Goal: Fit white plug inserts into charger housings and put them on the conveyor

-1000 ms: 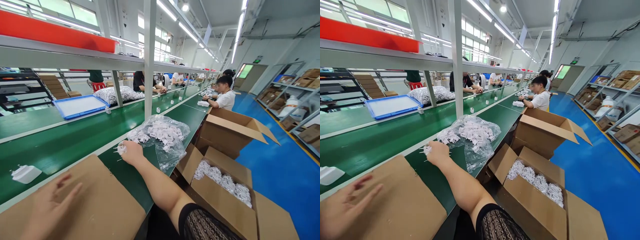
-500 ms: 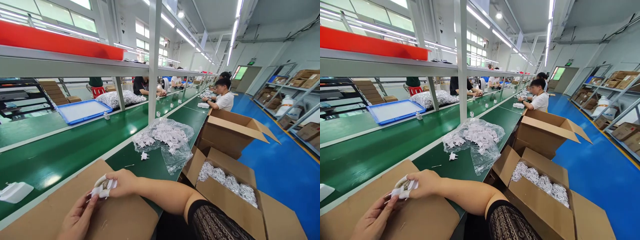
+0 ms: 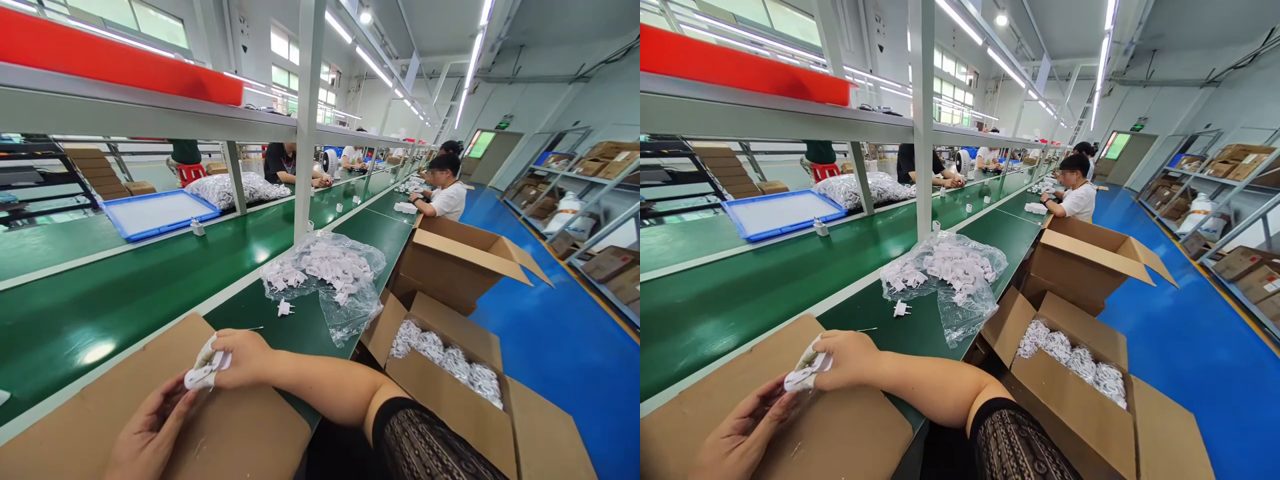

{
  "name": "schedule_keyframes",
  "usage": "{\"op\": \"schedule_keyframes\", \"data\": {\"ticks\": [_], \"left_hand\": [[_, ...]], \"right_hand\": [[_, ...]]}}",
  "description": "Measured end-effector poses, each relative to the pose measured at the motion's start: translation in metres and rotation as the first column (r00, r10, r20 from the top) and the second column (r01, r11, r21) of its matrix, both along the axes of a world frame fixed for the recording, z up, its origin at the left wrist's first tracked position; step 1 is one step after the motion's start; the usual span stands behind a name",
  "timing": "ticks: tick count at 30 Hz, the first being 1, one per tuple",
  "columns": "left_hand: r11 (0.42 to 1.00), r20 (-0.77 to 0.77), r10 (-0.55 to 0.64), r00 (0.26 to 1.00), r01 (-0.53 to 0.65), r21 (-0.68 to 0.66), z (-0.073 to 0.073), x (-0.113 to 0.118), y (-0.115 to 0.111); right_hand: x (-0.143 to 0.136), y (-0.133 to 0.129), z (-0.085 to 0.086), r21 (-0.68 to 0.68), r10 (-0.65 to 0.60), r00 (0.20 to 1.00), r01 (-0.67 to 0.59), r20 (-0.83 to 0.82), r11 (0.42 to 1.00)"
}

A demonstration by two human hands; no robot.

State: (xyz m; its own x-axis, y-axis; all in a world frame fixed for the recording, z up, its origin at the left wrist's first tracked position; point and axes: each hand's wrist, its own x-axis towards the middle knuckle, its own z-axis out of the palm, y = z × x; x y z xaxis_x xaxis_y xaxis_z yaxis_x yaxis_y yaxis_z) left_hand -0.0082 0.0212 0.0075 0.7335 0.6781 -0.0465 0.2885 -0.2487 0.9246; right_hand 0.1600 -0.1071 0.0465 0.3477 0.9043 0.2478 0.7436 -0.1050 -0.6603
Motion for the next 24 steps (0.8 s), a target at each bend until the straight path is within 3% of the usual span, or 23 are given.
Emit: {"op": "schedule_keyframes", "data": {"ticks": [5, 9, 18, 24], "left_hand": [[0.992, -0.084, 0.065, 0.994, -0.056, 0.11, 0.004, -0.001, 0.001], [0.986, -0.072, 0.069, 0.995, -0.058, 0.155, 0.014, -0.002, -0.001], [0.997, -0.091, 0.06, 0.994, -0.055, 0.052, 0.012, 0.001, -0.003], [0.998, -0.078, 0.045, 0.996, -0.042, 0.043, 0.014, 0.0, -0.003]], "right_hand": [[0.002, -0.001, 0.003, 0.001, 0.019, 0.995, -0.019, -0.098, 1.0], [-0.001, 0.001, -0.001, 0.02, 0.053, 0.996, -0.052, -0.072, 0.998], [-0.001, 0.001, -0.004, 0.016, 0.046, 0.998, -0.047, 0.033, 0.999], [0.0, 0.0, -0.002, -0.001, 0.084, 0.996, -0.084, -0.02, 0.996]]}}
